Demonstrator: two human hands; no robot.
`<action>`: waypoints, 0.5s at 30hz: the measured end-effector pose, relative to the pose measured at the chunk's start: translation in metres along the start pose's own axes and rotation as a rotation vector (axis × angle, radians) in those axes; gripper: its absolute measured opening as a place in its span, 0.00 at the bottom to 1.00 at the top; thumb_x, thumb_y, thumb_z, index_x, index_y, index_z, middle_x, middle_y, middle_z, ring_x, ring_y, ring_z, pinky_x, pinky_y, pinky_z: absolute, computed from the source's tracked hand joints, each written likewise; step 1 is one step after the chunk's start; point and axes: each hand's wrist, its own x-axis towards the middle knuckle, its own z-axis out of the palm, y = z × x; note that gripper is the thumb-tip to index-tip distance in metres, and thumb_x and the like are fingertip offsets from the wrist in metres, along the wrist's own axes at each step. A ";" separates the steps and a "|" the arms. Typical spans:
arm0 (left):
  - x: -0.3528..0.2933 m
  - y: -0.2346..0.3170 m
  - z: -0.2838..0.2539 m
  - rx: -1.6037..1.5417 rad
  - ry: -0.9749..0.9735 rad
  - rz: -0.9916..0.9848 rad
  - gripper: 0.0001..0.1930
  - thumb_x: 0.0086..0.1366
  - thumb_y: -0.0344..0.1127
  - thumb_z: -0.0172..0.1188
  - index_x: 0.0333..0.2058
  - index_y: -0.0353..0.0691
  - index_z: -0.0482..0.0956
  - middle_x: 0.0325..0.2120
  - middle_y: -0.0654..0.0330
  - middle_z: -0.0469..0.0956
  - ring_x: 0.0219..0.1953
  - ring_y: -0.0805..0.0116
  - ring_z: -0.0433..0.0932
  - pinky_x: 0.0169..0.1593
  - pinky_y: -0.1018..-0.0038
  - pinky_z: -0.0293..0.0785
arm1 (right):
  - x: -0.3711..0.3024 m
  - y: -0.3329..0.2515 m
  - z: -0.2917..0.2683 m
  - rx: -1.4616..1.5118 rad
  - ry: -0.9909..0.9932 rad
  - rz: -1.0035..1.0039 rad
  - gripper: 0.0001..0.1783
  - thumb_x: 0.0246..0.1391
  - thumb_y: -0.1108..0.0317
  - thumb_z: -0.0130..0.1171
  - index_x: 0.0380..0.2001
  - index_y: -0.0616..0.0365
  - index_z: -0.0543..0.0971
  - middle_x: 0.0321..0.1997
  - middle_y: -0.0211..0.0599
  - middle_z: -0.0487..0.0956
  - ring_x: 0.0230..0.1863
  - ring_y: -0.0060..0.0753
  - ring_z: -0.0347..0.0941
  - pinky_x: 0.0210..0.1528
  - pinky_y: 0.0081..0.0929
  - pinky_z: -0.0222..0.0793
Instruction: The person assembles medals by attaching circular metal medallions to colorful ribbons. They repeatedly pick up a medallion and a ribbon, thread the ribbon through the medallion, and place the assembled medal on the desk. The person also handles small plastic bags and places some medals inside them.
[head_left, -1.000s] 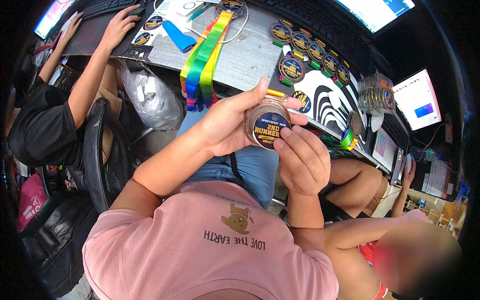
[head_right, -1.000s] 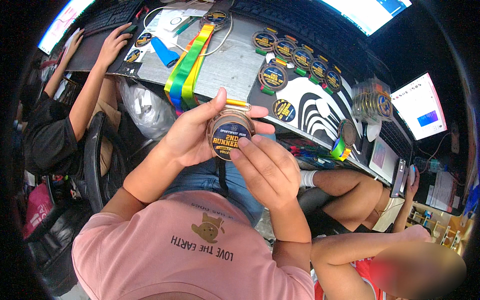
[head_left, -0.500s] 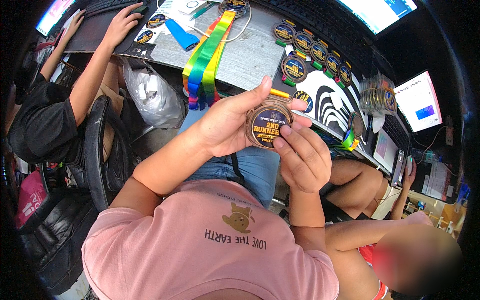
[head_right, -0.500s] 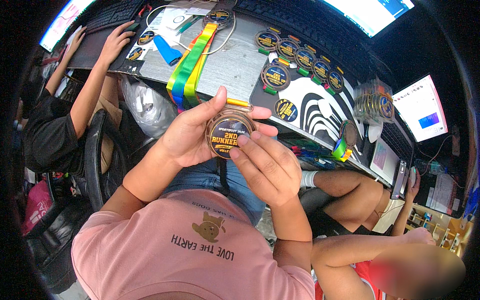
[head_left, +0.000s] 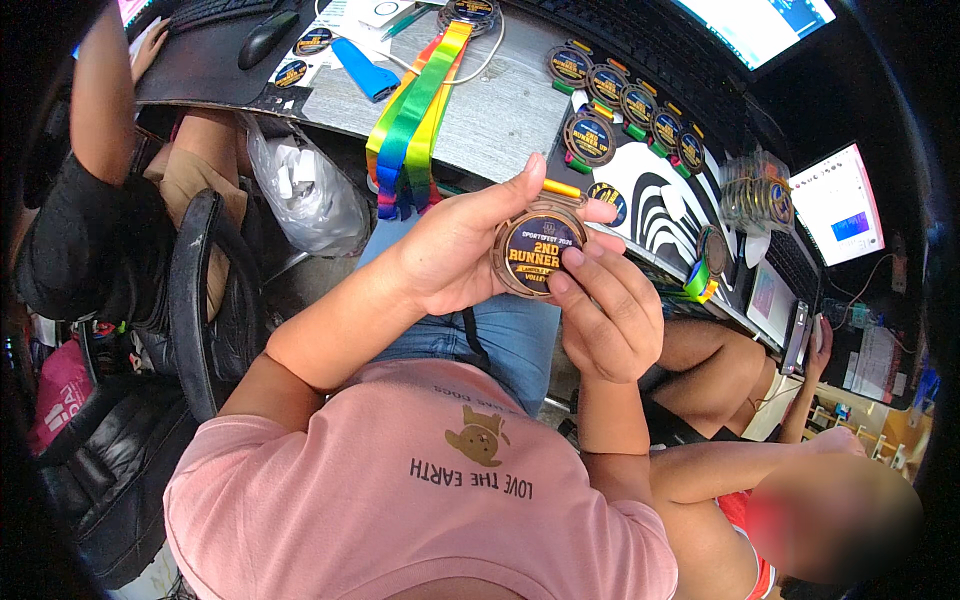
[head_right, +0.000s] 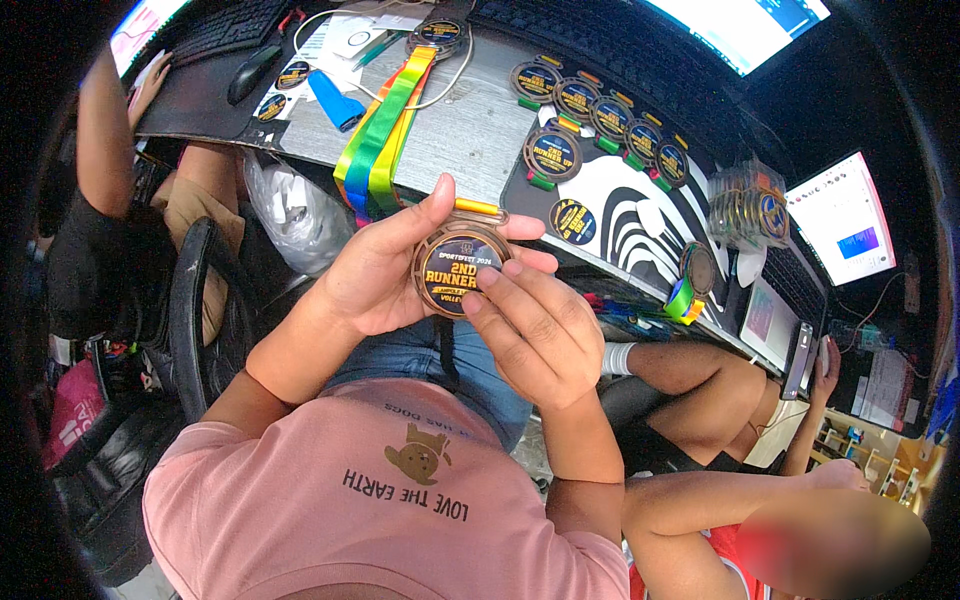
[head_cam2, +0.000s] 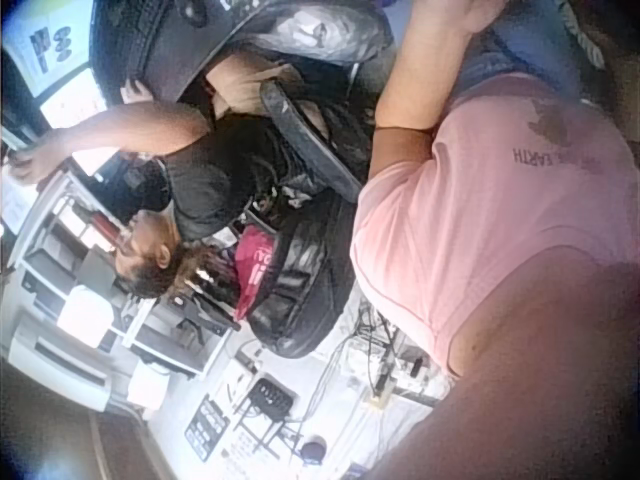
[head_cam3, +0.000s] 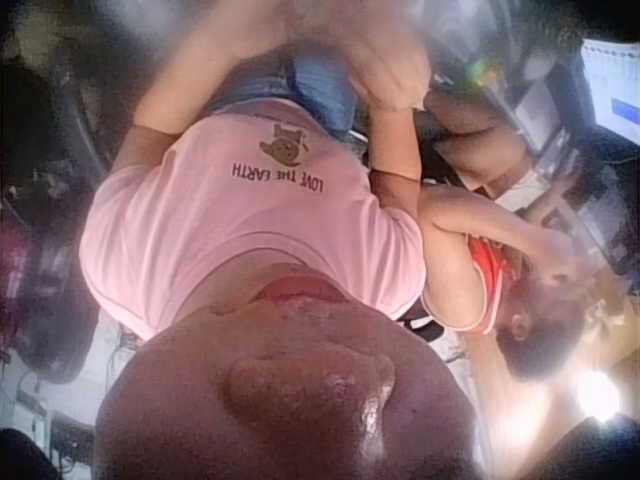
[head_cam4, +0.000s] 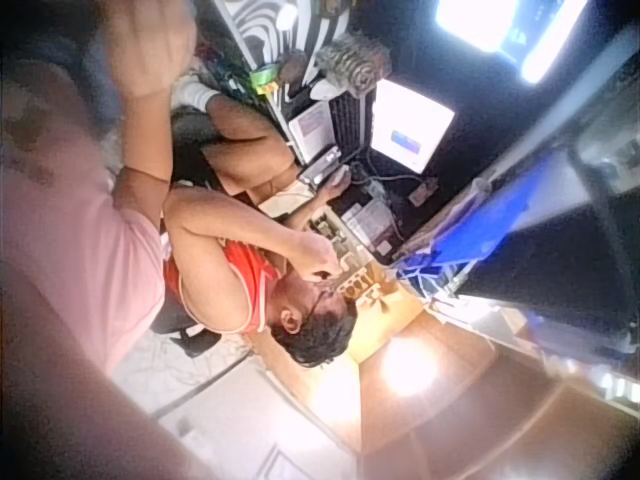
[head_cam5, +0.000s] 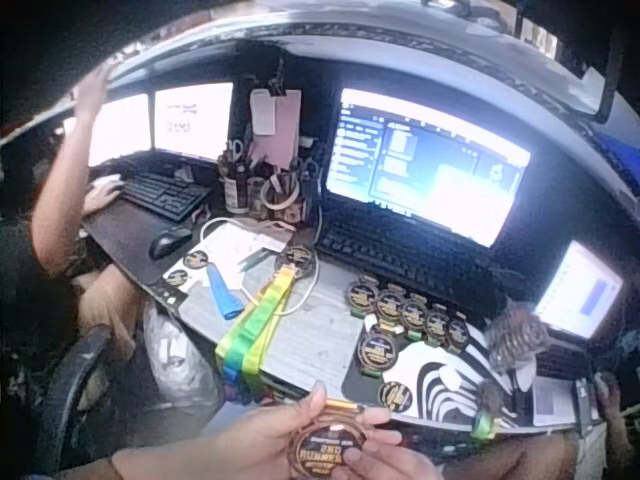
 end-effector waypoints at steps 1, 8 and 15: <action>0.000 0.000 0.000 -0.002 -0.003 -0.002 0.38 0.70 0.62 0.32 0.60 0.30 0.63 0.55 0.41 0.70 0.55 0.57 0.74 0.57 0.66 0.72 | 0.000 0.000 0.000 0.001 0.000 -0.001 0.11 0.38 0.77 0.65 0.30 0.58 0.84 0.37 0.40 0.83 0.40 0.40 0.80 0.45 0.30 0.76; 0.001 0.000 -0.001 -0.021 -0.012 -0.007 0.38 0.70 0.62 0.32 0.60 0.29 0.63 0.55 0.40 0.69 0.56 0.56 0.73 0.58 0.65 0.71 | -0.001 -0.001 0.000 0.008 0.002 0.013 0.10 0.38 0.78 0.65 0.30 0.58 0.84 0.37 0.40 0.83 0.40 0.40 0.80 0.44 0.30 0.76; 0.001 -0.002 -0.003 -0.028 -0.020 -0.005 0.38 0.70 0.62 0.33 0.60 0.30 0.63 0.55 0.41 0.69 0.56 0.56 0.73 0.58 0.65 0.71 | -0.002 -0.001 0.002 0.019 0.008 0.022 0.11 0.37 0.79 0.65 0.30 0.60 0.83 0.36 0.40 0.83 0.40 0.41 0.80 0.44 0.30 0.76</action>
